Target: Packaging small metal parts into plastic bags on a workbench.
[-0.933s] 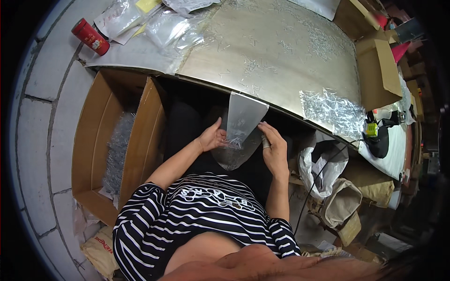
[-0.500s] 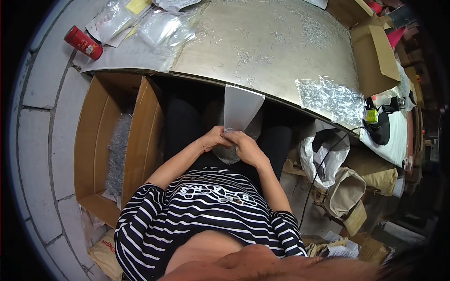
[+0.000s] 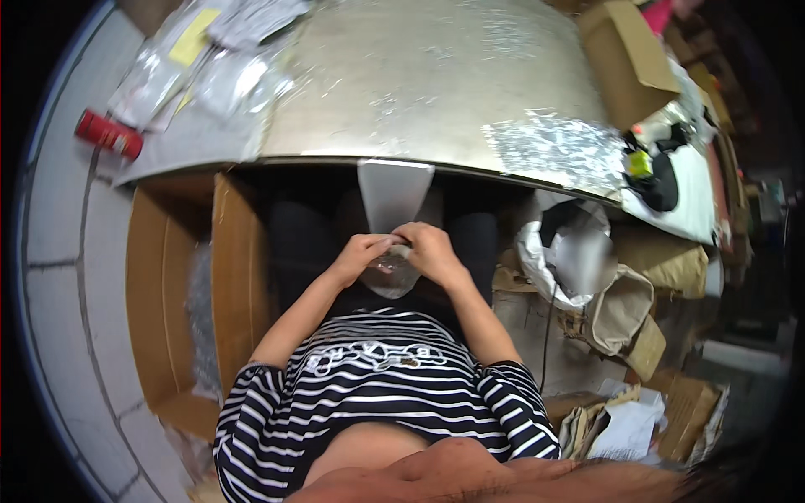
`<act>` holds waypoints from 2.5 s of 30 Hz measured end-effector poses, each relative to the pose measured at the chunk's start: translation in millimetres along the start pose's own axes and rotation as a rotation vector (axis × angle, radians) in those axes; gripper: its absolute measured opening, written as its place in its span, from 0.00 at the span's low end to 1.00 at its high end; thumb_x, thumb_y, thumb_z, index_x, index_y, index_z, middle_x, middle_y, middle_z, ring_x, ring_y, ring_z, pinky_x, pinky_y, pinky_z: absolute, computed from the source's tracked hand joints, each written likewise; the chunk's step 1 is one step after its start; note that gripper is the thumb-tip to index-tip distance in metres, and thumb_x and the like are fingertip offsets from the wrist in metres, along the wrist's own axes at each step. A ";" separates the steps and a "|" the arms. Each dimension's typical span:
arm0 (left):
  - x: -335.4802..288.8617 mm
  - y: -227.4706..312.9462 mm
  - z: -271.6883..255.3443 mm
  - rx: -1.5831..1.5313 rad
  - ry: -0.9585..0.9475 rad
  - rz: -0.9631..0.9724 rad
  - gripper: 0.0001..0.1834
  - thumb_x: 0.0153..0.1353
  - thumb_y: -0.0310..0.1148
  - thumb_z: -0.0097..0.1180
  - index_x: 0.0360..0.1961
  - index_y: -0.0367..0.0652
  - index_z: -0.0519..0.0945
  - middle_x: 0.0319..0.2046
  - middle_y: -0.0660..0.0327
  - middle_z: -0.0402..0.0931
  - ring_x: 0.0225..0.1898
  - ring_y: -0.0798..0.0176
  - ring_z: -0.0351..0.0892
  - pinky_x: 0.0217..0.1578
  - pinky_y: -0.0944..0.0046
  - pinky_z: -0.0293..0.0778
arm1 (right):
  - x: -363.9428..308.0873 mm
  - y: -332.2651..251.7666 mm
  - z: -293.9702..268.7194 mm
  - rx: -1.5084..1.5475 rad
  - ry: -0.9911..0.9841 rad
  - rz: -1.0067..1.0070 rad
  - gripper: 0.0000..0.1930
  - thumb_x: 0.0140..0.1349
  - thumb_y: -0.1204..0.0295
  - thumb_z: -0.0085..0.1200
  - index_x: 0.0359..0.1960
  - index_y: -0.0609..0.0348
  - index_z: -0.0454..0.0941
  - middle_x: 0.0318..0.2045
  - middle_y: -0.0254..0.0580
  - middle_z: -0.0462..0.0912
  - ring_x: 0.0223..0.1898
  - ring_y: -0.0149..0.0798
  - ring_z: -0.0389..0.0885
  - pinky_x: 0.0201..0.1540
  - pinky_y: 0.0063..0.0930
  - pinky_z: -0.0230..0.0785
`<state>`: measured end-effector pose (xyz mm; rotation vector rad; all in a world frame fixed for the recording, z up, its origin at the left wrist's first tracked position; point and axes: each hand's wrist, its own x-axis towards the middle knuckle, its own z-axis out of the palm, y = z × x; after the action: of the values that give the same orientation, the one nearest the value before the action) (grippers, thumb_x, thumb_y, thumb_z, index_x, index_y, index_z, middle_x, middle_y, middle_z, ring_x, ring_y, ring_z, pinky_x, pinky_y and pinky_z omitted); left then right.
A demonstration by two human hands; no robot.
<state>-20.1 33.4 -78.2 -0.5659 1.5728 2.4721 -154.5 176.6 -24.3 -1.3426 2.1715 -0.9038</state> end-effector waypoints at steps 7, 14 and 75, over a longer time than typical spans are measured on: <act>-16.5 80.1 -1.5 0.153 0.327 0.640 0.17 0.69 0.27 0.48 0.57 0.33 0.73 0.50 0.52 0.78 0.49 0.62 0.80 0.48 0.64 0.77 | 26.7 -10.8 -86.4 0.224 0.634 0.005 0.06 0.55 0.74 0.63 0.33 0.62 0.82 0.29 0.47 0.83 0.31 0.41 0.83 0.37 0.30 0.73; 23.4 131.9 -46.9 1.206 0.833 0.774 0.34 0.65 0.35 0.52 0.67 0.29 0.57 0.68 0.38 0.53 0.71 0.42 0.50 0.69 0.50 0.48 | 39.8 43.9 -141.3 -0.671 0.901 0.127 0.24 0.59 0.71 0.57 0.58 0.53 0.71 0.60 0.46 0.72 0.64 0.51 0.65 0.64 0.47 0.58; -13.4 66.3 -16.8 0.218 0.017 0.213 0.07 0.67 0.31 0.54 0.37 0.37 0.75 0.27 0.62 0.76 0.31 0.68 0.77 0.35 0.68 0.74 | 15.3 -18.3 -5.2 0.594 0.025 0.172 0.07 0.56 0.76 0.64 0.32 0.65 0.79 0.25 0.29 0.79 0.27 0.22 0.73 0.31 0.18 0.67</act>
<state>-25.8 -9.6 -23.7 -0.4053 1.9710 2.3966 -153.3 158.7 -7.9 -0.8446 1.7862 -1.3560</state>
